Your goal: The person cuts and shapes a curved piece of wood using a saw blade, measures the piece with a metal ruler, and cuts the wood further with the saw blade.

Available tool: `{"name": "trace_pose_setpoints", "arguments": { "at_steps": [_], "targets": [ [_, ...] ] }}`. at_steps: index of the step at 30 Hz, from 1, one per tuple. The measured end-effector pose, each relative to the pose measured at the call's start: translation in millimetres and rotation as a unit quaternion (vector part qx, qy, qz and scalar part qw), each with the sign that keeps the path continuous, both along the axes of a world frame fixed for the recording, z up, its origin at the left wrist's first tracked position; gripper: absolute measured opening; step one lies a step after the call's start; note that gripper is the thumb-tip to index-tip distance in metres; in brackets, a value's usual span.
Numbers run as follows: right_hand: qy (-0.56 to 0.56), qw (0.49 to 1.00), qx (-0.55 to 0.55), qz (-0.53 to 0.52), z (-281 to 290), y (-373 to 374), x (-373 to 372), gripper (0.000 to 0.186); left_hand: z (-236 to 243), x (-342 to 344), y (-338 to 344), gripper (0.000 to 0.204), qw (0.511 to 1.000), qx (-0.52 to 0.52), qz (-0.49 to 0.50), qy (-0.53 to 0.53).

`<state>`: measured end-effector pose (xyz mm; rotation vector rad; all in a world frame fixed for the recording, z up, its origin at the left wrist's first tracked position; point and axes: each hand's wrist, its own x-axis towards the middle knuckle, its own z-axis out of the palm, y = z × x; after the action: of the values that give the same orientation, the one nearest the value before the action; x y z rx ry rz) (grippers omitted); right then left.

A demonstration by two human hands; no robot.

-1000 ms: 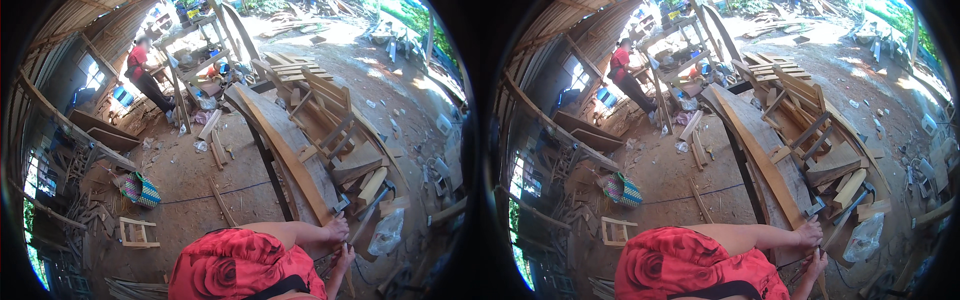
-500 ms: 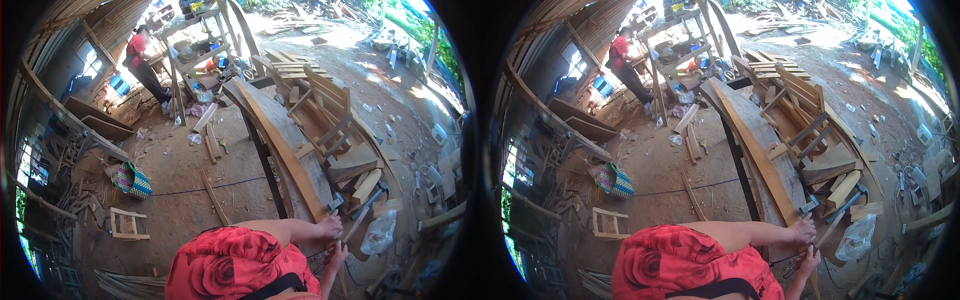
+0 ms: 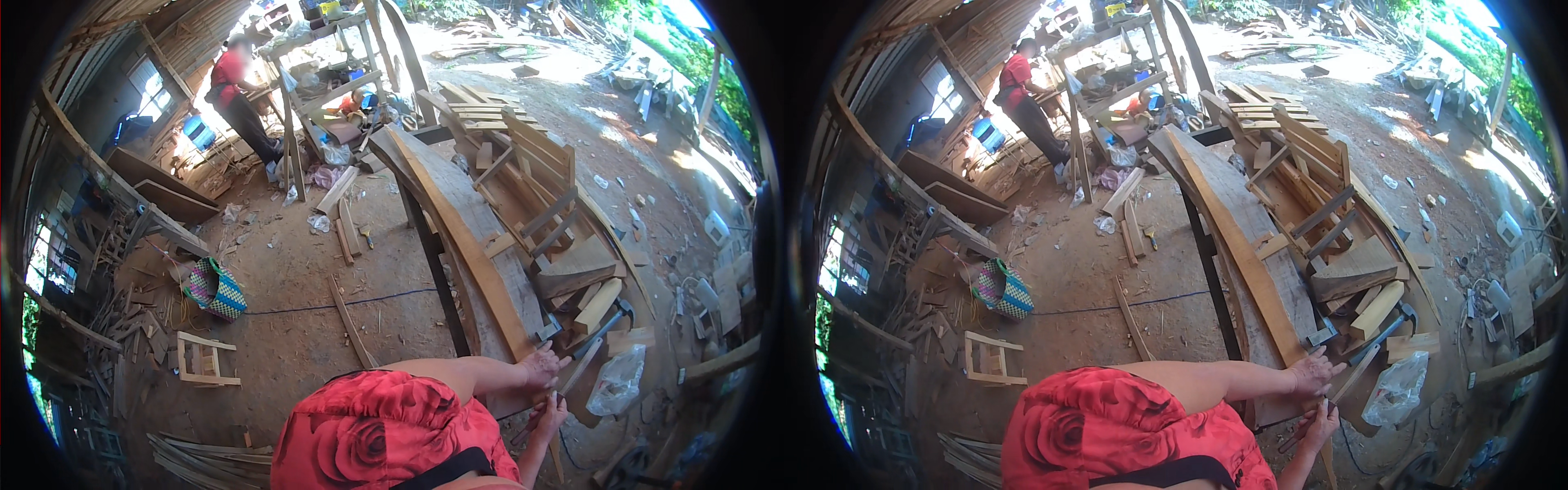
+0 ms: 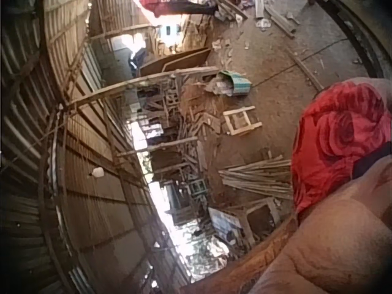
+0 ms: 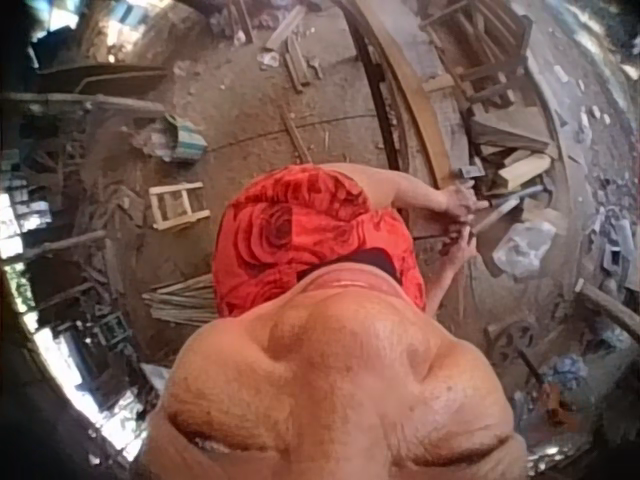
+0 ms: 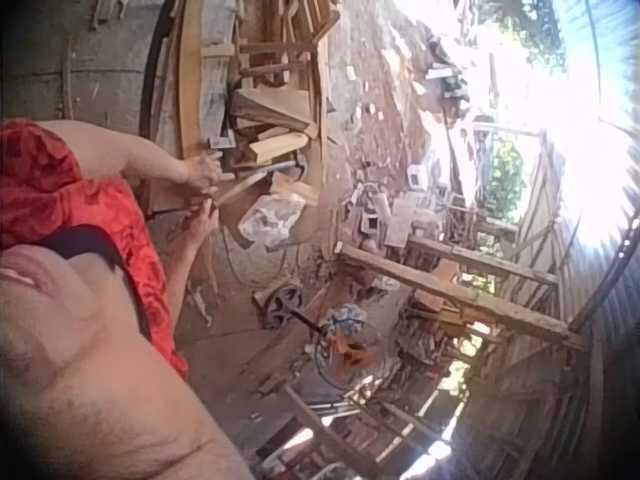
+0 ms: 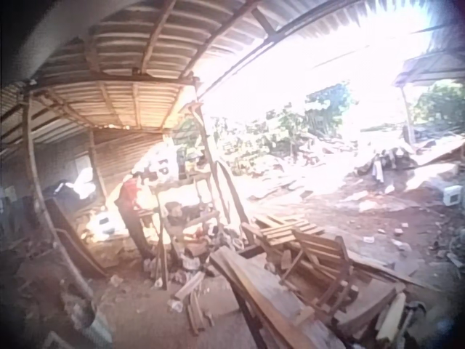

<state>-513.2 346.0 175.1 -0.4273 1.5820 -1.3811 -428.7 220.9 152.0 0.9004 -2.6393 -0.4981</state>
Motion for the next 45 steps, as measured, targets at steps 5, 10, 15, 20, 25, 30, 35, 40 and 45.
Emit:
{"name": "trace_pose_setpoints", "arguments": {
  "at_steps": [5, 10, 15, 20, 25, 30, 35, 40, 45],
  "targets": [
    [0.014, 1.0, -0.005, 0.006, -6, 2, -3, 0.012, 9, 2, -4, 0.064, 0.995, 0.068, -0.018, -0.068],
    [0.019, 1.0, -0.001, 0.0, 1, 2, 0, 0.012, 1, 0, 0, 0.065, 0.996, 0.06, -0.014, -0.069],
    [0.009, 1.0, -0.006, 0.008, -2, 3, -1, 0.013, 6, 1, -2, 0.066, 0.994, 0.069, -0.015, -0.082],
    [0.016, 1.0, 0.0, 0.01, -2, 3, -2, 0.013, 7, 1, -2, 0.066, 0.994, 0.068, -0.014, -0.08],
    [0.028, 1.0, 0.005, 0.001, -2, 0, 1, 0.014, 9, 5, -3, 0.064, 0.996, 0.069, -0.017, -0.053],
    [0.053, 0.998, 0.008, -0.026, -6, -3, 3, 0.016, 3, 11, -8, 0.057, 0.987, 0.134, -0.041, 0.078],
    [0.119, 0.99, 0.03, -0.064, -17, -2, 9, 0.019, 49, 41, -11, 0.046, 0.938, 0.125, -0.15, 0.287],
    [0.118, 0.988, 0.051, -0.085, -10, -8, 18, 0.021, 107, 126, -41, 0.027, 0.875, 0.358, -0.279, 0.17],
    [0.133, 0.986, 0.04, -0.094, -9, -6, 22, 0.019, 126, 240, -100, 0.048, 0.873, 0.472, -0.103, 0.065]
  ]
}}
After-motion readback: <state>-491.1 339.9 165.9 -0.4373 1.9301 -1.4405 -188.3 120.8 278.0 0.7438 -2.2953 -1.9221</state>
